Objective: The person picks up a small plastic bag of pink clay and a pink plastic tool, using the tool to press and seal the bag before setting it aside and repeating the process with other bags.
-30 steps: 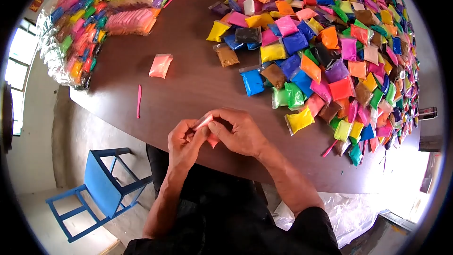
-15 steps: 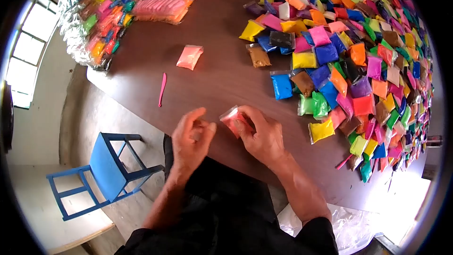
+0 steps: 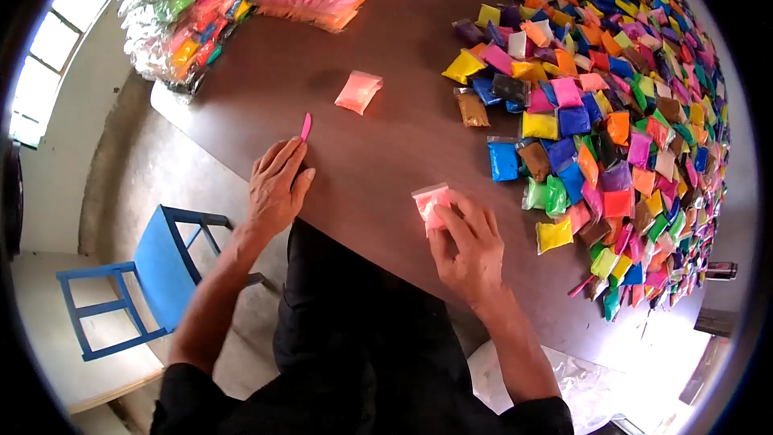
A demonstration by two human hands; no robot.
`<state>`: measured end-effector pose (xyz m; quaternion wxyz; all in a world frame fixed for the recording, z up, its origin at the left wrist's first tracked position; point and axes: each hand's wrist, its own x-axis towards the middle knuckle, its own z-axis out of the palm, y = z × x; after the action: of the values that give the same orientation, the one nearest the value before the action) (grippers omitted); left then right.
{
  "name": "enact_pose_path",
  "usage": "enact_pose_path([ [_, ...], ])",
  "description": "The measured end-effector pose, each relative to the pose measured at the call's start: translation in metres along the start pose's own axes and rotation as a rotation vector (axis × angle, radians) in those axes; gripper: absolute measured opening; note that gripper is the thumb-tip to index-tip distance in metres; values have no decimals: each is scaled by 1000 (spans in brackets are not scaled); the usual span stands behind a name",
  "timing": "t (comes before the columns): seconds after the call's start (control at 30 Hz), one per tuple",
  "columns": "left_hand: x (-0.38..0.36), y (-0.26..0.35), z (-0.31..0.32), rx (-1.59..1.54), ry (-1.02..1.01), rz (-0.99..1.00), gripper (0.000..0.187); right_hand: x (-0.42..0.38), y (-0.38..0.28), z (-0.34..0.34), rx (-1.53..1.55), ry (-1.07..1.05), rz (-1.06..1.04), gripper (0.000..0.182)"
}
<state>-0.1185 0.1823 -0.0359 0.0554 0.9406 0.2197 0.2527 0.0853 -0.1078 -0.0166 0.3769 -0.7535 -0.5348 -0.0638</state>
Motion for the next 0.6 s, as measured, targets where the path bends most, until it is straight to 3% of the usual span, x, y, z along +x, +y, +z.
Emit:
enact_pose_path([
  [0.1,3,-14,-14,-7,-121,112,42,-11,-10,-7,-74,-70,-40,36],
  [0.17,3,-15,-15,-22,-175,159,43,-17,-11,-5,-184,-179,-78,51],
  [0.27,-4,-4,-6,-44,-118,71,40,-19,-16,4,-203,-197,-14,63],
  [0.37,-15,-3,16,-123,166,-27,31,-18,-14,3,-178,-167,-21,69],
  [0.47,-15,5,15,-108,186,-101,29,-17,-19,1,-281,-292,-15,70],
  [0.6,-17,0,15,-139,195,-74,27,-15,-15,1,-295,-299,-59,71],
])
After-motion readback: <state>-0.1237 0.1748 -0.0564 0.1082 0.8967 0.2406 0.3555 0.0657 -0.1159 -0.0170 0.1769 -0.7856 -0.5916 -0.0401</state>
